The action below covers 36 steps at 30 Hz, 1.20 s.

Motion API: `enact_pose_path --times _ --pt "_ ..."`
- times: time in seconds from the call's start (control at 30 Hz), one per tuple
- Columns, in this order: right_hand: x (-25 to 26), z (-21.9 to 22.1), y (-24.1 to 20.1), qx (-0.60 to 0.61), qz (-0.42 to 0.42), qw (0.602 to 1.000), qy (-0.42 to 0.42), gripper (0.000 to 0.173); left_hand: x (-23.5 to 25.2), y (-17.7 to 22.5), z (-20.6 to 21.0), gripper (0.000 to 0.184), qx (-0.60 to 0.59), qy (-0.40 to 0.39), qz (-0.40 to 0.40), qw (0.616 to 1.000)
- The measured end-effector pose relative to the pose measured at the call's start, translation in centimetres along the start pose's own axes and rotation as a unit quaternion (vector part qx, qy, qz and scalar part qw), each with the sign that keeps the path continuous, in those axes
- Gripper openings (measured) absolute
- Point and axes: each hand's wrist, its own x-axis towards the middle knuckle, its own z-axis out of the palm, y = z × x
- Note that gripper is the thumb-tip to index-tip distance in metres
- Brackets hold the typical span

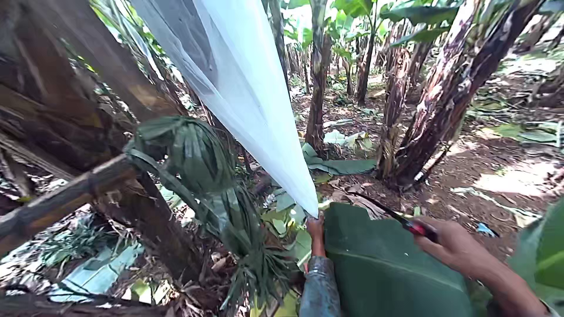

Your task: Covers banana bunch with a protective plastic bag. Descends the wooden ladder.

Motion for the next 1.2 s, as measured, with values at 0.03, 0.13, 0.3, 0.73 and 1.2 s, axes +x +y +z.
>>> enact_pose_path --times 0.03,0.13,0.3,0.73,1.2 --pt "2.1 0.6 -1.2 -0.03 -0.03 0.998 -0.038 0.027 -1.0 -0.5 0.4 0.048 0.009 -0.006 0.007 1.0" --pt "8.0 3.8 -3.6 -0.12 -0.089 0.973 -0.178 0.023 -2.9 -1.2 0.9 0.052 0.035 -0.032 0.032 0.998" --pt "14.8 8.8 -5.8 -0.239 -0.098 0.928 -0.269 0.028 -4.8 -0.9 -1.7 0.047 0.139 -0.098 0.035 0.985" --pt "19.0 11.5 -5.3 -0.271 -0.042 0.93 -0.243 0.033 -5.4 8.9 -12.5 0.084 -0.298 0.038 0.081 0.95" --pt "17.6 13.8 -5.1 -0.247 -0.034 0.931 -0.265 0.034 -3.2 13.3 -14.8 0.063 -0.147 -0.061 0.114 0.981"
